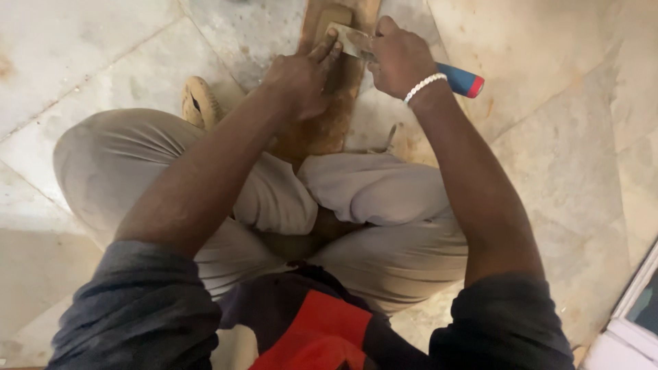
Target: The person sits on the floor and sharpens a metal scraper by rubbing it against a whetstone held between their feet.
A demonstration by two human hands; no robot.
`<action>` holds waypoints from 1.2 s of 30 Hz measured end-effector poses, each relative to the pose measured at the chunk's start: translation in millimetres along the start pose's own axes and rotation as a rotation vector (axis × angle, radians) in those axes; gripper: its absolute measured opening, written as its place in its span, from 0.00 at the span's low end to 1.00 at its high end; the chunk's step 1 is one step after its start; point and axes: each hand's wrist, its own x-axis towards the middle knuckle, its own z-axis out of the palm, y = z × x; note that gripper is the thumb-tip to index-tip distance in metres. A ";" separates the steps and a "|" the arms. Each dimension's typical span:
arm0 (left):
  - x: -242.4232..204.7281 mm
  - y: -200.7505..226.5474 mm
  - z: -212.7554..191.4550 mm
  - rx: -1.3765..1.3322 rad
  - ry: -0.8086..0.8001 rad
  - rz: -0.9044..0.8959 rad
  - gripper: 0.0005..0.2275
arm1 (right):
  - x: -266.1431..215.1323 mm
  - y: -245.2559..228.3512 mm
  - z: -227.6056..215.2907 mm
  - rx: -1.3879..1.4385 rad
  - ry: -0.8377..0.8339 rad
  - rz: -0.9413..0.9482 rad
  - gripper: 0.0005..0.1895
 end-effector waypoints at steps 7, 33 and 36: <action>-28.0 13.5 30.8 0.098 -0.034 0.104 0.45 | -31.4 -34.3 -13.2 -0.058 -0.276 0.033 0.27; -62.4 34.9 -27.8 0.183 -0.144 0.045 0.44 | -17.6 -21.0 -13.5 0.414 -0.383 0.385 0.16; -48.5 20.7 -15.0 0.244 -0.082 0.084 0.44 | -12.6 -14.4 17.2 0.439 -0.120 0.206 0.25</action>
